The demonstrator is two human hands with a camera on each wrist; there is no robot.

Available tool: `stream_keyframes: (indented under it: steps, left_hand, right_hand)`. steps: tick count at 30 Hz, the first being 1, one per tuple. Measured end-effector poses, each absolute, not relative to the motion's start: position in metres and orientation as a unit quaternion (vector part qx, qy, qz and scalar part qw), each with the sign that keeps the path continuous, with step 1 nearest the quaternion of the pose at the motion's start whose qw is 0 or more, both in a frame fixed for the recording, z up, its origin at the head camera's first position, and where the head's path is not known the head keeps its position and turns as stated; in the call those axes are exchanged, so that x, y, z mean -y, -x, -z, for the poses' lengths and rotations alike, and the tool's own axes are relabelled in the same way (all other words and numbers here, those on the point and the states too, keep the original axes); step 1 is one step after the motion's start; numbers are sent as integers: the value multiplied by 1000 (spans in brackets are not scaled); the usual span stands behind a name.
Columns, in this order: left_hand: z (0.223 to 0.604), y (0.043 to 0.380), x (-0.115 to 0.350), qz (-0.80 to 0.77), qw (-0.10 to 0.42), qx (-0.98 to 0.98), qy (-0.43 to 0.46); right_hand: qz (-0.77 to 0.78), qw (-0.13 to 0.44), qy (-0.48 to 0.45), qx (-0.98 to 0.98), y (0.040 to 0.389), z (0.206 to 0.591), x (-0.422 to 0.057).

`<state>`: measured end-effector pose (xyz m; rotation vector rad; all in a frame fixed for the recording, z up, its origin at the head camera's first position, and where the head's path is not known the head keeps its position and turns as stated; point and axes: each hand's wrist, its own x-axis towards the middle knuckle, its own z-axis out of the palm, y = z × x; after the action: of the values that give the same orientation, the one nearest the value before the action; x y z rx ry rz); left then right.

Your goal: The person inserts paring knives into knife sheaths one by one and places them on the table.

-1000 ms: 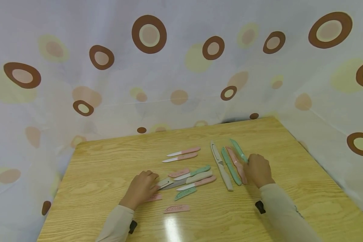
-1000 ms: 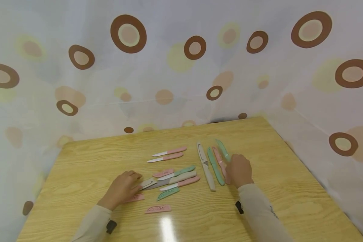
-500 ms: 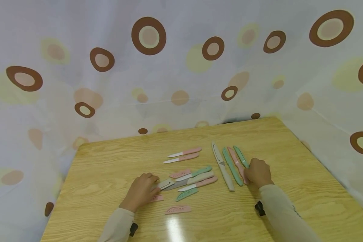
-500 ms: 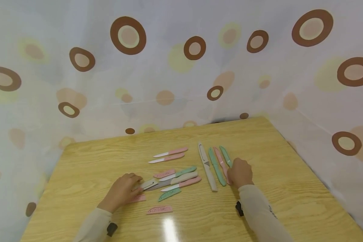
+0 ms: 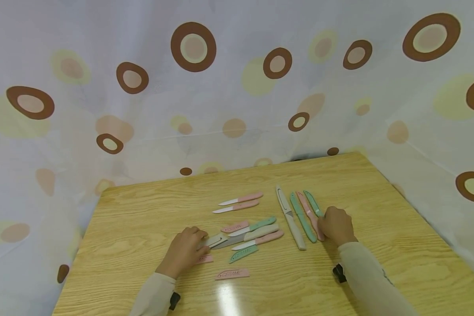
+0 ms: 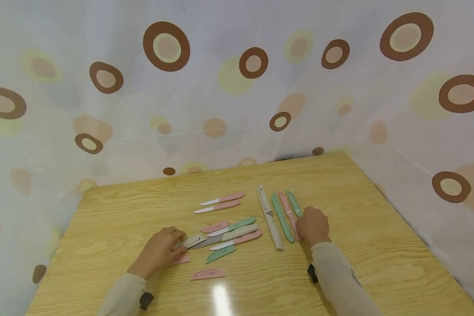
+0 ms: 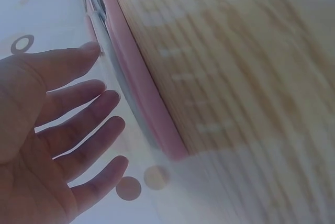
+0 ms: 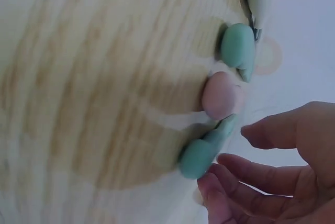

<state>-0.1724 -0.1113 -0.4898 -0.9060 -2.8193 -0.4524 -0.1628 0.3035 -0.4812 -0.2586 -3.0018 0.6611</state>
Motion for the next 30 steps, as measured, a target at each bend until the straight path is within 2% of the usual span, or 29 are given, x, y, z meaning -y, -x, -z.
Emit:
stream_keyframes:
  steps: [6,16,30]
  left_hand:
    - [487,172,109,142,81,939,303]
    - [483,172,105,85,90,941,315]
    - [483,171,102,37,111,927,356]
  right_hand:
    - [-197,89,43,975,155,467,-291]
    - [-222,131,-13,966,129,450,-259]
    - [-228,119,-13,966,108,456,-249]
